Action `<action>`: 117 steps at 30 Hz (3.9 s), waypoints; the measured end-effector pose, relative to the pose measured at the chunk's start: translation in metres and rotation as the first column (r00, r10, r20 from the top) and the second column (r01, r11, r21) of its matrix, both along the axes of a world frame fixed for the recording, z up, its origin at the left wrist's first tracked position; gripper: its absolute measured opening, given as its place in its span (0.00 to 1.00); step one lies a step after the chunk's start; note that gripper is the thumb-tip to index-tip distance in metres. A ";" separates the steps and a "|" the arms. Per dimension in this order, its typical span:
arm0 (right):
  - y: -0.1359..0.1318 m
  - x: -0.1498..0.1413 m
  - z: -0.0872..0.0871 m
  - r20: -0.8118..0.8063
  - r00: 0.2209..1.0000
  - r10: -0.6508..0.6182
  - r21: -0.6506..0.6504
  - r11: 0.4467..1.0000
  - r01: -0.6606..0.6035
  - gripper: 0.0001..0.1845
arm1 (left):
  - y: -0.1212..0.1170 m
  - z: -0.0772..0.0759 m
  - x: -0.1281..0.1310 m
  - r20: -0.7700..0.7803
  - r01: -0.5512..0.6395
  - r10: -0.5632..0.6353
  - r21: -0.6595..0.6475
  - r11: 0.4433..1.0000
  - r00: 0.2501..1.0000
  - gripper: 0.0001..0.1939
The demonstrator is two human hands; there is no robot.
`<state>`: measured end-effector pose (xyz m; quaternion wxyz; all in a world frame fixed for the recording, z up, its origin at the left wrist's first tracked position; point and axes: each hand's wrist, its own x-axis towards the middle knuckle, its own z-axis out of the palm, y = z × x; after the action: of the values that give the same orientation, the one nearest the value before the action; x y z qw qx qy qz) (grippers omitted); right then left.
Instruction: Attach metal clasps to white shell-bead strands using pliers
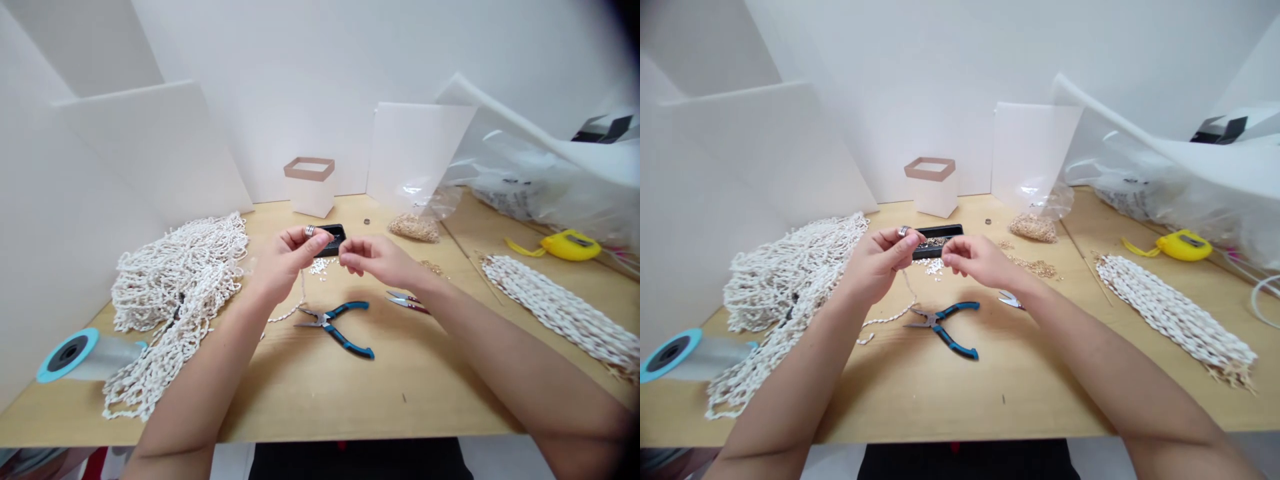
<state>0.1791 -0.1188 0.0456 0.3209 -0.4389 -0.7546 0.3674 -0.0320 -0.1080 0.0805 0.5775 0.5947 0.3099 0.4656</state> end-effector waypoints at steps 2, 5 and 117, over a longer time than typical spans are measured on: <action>0.003 -0.010 0.020 -0.295 0.955 0.012 -0.001 1.000 -0.013 0.12 | -0.001 0.000 0.000 0.003 -0.019 0.019 0.014 1.000 1.000 0.14; 0.006 -0.026 0.040 -0.566 0.823 0.044 0.023 0.999 -0.037 0.13 | -0.004 0.002 0.001 0.051 -0.030 0.029 0.019 0.999 0.998 0.14; -0.022 -0.053 0.045 -0.235 0.969 -0.078 0.561 0.803 0.201 0.04 | -0.023 0.018 -0.003 0.114 -0.147 0.130 0.155 0.977 0.985 0.11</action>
<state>0.1258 -0.1404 0.0904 0.5397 -0.3354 -0.7598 0.1375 -0.0354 -0.1311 0.0982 0.5083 0.5919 0.2813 0.5587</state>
